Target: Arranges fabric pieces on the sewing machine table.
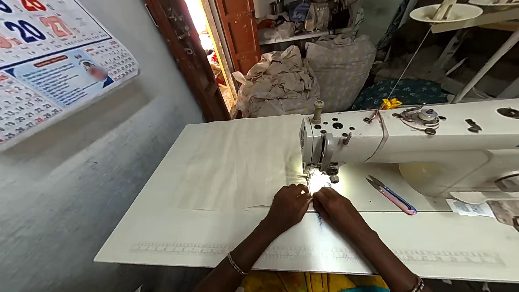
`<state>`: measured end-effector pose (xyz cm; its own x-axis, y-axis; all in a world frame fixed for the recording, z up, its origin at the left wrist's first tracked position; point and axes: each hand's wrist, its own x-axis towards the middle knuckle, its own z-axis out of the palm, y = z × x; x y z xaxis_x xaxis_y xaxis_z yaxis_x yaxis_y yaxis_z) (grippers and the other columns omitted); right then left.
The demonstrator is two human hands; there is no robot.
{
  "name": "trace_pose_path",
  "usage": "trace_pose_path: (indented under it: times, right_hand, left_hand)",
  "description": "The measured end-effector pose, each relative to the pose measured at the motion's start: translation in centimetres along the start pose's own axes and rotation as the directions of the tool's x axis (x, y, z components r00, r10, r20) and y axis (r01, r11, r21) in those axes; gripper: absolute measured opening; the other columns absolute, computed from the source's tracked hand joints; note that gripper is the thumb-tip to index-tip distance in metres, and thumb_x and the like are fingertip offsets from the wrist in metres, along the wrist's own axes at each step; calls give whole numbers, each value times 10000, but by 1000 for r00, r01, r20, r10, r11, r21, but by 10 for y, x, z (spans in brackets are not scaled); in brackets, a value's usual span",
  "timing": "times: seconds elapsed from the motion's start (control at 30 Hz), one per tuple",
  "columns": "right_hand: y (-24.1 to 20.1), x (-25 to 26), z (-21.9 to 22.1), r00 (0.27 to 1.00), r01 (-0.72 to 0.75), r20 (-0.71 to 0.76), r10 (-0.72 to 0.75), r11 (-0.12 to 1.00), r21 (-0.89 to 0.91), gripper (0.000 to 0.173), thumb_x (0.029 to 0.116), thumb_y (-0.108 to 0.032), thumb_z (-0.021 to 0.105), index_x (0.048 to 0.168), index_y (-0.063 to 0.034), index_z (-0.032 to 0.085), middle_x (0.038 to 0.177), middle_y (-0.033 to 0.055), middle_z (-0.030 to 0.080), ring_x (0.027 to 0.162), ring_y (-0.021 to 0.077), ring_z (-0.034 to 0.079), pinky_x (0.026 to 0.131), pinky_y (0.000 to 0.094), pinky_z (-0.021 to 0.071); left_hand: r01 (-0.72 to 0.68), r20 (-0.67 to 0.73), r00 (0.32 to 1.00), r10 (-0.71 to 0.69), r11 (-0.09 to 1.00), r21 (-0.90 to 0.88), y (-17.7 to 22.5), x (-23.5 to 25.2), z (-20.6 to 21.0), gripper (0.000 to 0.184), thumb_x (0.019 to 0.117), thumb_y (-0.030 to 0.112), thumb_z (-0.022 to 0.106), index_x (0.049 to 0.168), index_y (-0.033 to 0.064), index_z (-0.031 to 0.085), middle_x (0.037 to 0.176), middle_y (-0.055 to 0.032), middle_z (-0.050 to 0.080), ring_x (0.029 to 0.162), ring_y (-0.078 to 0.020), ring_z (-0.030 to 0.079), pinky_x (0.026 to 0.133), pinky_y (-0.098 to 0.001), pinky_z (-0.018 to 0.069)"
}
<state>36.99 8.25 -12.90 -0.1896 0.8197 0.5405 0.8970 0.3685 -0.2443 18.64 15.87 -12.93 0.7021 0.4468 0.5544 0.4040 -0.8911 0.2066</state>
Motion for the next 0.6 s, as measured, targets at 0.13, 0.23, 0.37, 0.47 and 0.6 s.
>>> trace_pose_path:
  times: [0.13, 0.23, 0.37, 0.47, 0.6]
  right_hand:
    - [0, 11, 3, 993, -117, -22, 118, 991, 59, 108, 900, -123, 630, 905, -45, 705, 802, 83, 647, 742, 241, 684, 668, 382, 592]
    - [-8, 6, 5, 986, -148, -66, 152, 987, 56, 93, 912, -77, 654, 892, -33, 733, 829, 99, 665, 777, 257, 695, 707, 387, 604]
    - [-23, 2, 10, 973, -216, -80, 218, 976, 31, 114, 905, -9, 657, 971, -2, 751, 885, 121, 645, 830, 281, 669, 729, 381, 594]
    - [-33, 6, 13, 955, -283, -96, 282, 959, -2, 174, 911, 1, 642, 1043, 13, 753, 903, 148, 640, 852, 304, 664, 750, 394, 586]
    - [-43, 12, 15, 932, -358, -72, 355, 933, -38, 217, 906, 9, 639, 1095, 44, 740, 917, 182, 632, 873, 359, 649, 737, 456, 561]
  left_hand:
    - [414, 406, 841, -358, 909, -55, 5, 40, -28, 258, 976, 342, 642, 1012, 127, 781, 1387, -81, 590, 1340, -316, 501, 1095, -667, 316]
    - [612, 525, 685, -505, 789, -40, -3, 55, -34, 298, 914, 425, 742, 978, 137, 782, 1570, -109, 429, 1541, -359, 211, 1104, -810, 54]
    - [638, 508, 692, -513, 764, -97, -11, 58, -35, 248, 889, 360, 793, 932, 115, 787, 1584, -144, 409, 1528, -385, 230, 1076, -830, 34]
    - [653, 502, 693, -518, 745, -134, -7, 66, -44, 177, 902, 247, 793, 923, 72, 784, 1561, -179, 427, 1478, -418, 312, 1070, -835, 53]
    - [599, 432, 750, -501, 792, -121, -6, 63, -40, 197, 926, 235, 765, 941, 39, 773, 1491, -167, 515, 1406, -393, 437, 1123, -774, 138]
